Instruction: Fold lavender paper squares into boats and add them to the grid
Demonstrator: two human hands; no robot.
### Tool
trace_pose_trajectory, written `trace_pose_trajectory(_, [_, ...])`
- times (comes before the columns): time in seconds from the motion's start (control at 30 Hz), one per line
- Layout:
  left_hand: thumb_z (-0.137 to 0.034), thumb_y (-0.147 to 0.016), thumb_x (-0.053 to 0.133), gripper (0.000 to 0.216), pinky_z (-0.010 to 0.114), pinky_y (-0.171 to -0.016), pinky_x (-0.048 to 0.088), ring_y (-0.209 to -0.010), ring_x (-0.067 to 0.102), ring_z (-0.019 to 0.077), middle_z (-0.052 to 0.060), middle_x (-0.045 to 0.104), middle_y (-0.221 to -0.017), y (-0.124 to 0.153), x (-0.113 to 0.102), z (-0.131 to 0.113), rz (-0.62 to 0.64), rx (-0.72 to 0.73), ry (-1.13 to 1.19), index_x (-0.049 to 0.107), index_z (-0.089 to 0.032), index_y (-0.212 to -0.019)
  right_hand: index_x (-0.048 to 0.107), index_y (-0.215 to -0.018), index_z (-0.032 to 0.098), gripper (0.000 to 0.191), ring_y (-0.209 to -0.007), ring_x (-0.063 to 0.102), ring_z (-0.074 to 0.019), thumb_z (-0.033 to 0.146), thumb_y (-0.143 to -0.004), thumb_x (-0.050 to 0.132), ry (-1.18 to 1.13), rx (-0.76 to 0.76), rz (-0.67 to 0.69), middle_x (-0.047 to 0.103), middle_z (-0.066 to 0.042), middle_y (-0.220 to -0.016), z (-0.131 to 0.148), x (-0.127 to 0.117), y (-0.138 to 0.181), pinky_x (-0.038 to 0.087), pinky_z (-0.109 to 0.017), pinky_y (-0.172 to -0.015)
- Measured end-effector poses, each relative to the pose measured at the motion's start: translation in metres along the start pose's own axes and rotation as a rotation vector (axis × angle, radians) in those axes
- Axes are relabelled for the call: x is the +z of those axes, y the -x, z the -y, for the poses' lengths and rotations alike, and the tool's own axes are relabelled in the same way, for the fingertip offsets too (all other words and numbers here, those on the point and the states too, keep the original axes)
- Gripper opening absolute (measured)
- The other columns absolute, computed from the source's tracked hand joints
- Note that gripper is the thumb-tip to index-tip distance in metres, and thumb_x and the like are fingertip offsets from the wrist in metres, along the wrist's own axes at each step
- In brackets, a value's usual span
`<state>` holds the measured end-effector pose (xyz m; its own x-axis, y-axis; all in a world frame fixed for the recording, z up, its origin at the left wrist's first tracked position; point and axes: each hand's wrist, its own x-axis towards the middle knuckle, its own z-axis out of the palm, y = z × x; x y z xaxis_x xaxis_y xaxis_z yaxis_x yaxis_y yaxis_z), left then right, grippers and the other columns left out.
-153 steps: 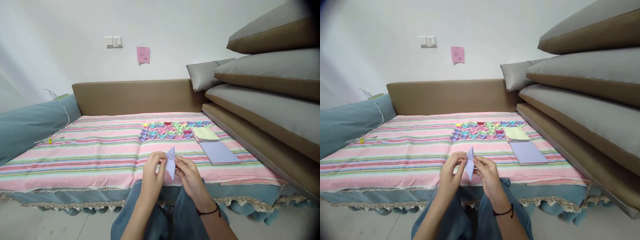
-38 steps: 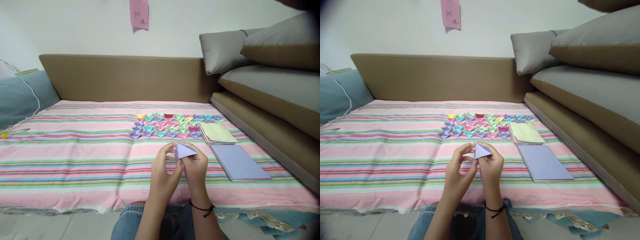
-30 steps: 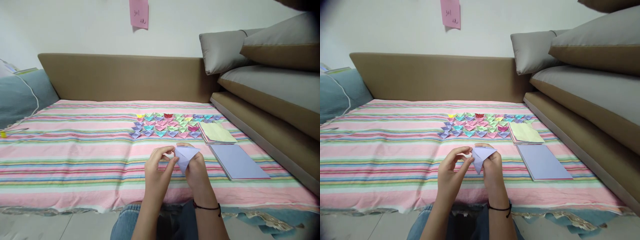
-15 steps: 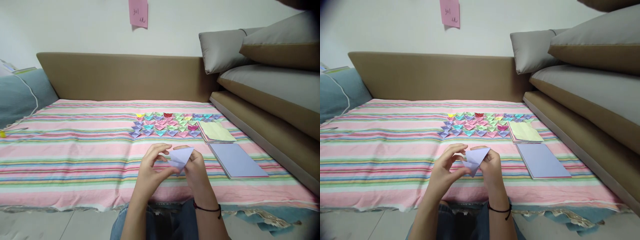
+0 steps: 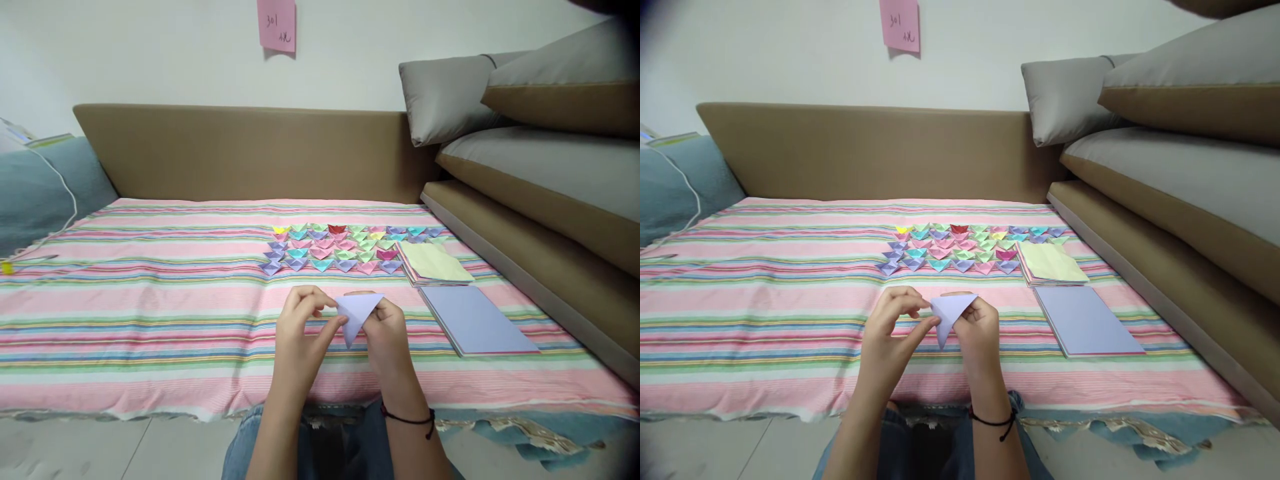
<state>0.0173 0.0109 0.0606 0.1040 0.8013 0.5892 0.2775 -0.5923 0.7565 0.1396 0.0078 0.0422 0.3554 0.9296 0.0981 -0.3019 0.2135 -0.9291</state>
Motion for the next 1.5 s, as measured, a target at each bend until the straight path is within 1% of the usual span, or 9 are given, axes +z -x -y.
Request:
trace_pose_trajectory(0.13, [-0.016,-0.081,0.059,0.008,0.029,-0.072,0.050,-0.082,0.060,0.0159,0.005,0.062,-0.085,0.001,0.005,-0.001,0.097,0.105,-0.075,0.065,-0.020,-0.085,0.069,-0.074,0.014,0.017,-0.065,0.066,-0.0195,0.014,-0.058,0.063,0.019,-0.060,-0.112,0.071,-0.003,-0.067,-0.003,0.004,-0.001,0.053,-0.028,-0.057])
trace_pose_trajectory(0.27, [-0.021,-0.076,0.065,0.024,0.030,-0.075,0.054,-0.086,0.063,0.0171,0.006,0.065,-0.097,0.004,0.014,0.003,0.123,0.045,-0.058,0.062,-0.020,-0.100,0.071,-0.077,0.014,0.016,-0.070,0.066,-0.0201,0.018,-0.065,0.062,0.127,-0.090,-0.160,0.071,-0.004,-0.070,-0.003,0.003,-0.001,0.053,-0.027,-0.059])
trace_pose_trajectory(0.57, [-0.011,-0.082,0.044,0.036,0.024,-0.064,0.052,-0.071,0.064,0.0139,0.004,0.070,-0.093,0.008,0.016,0.006,0.032,-0.231,-0.145,0.060,-0.020,-0.113,0.070,-0.100,0.020,0.032,-0.096,0.062,-0.0199,0.013,-0.075,0.051,0.324,-0.195,0.196,0.063,-0.007,-0.105,0.002,0.001,-0.001,0.055,-0.026,-0.070])
trace_pose_trajectory(0.7, [-0.009,-0.079,0.043,0.037,0.022,-0.058,0.047,-0.061,0.057,0.0118,0.003,0.069,-0.084,0.006,0.013,0.007,0.014,-0.341,-0.057,0.065,-0.019,-0.107,0.070,-0.100,0.019,0.034,-0.087,0.064,-0.0184,0.009,-0.073,0.051,0.344,-0.212,0.156,0.066,-0.007,-0.098,0.001,0.000,0.000,0.056,-0.025,-0.066])
trace_pose_trajectory(0.83, [-0.013,-0.079,0.045,0.035,0.025,-0.066,0.050,-0.071,0.060,0.0142,0.004,0.069,-0.088,0.005,0.010,0.009,0.030,-0.437,0.230,0.066,-0.018,-0.107,0.072,-0.093,0.020,0.031,-0.084,0.066,-0.0186,0.007,-0.073,0.052,0.348,-0.229,0.096,0.070,-0.006,-0.091,0.001,-0.005,0.000,0.055,-0.028,-0.070])
trace_pose_trajectory(1.0, [-0.019,-0.078,0.052,0.030,0.029,-0.078,0.052,-0.089,0.061,0.0182,0.006,0.067,-0.101,0.004,0.004,0.009,0.037,-0.482,0.468,0.070,-0.020,-0.102,0.071,-0.099,0.024,0.035,-0.089,0.062,-0.0172,0.006,-0.078,0.049,0.441,-0.388,0.188,0.067,-0.005,-0.097,0.006,-0.010,-0.001,0.052,-0.026,-0.068])
trace_pose_trajectory(1.27, [-0.029,-0.075,0.063,0.023,0.029,-0.078,0.052,-0.099,0.059,0.0216,0.009,0.064,-0.110,0.002,0.002,0.001,-0.017,-0.532,0.481,0.071,-0.018,-0.094,0.066,-0.111,0.025,0.038,-0.092,0.059,-0.0169,0.010,-0.085,0.043,0.520,-0.459,0.321,0.063,-0.005,-0.100,0.014,-0.013,0.001,0.049,-0.030,-0.077])
trace_pose_trajectory(1.37, [-0.024,-0.065,0.074,0.026,0.025,-0.073,0.051,-0.087,0.063,0.0177,0.007,0.067,-0.100,0.001,0.004,-0.001,-0.062,-0.520,0.426,0.070,-0.016,-0.090,0.066,-0.109,0.024,0.031,-0.094,0.059,-0.0176,0.016,-0.086,0.047,0.486,-0.399,0.341,0.062,-0.006,-0.103,0.012,-0.010,0.002,0.051,-0.029,-0.075])
trace_pose_trajectory(1.5, [-0.021,-0.065,0.074,0.030,0.021,-0.058,0.049,-0.061,0.061,0.0099,0.002,0.067,-0.083,0.001,0.005,0.001,-0.052,-0.559,0.489,0.064,-0.017,-0.093,0.067,-0.103,0.021,0.026,-0.089,0.062,-0.0184,0.021,-0.078,0.061,0.378,-0.238,0.205,0.065,-0.006,-0.104,0.005,-0.006,0.002,0.054,-0.028,-0.070])
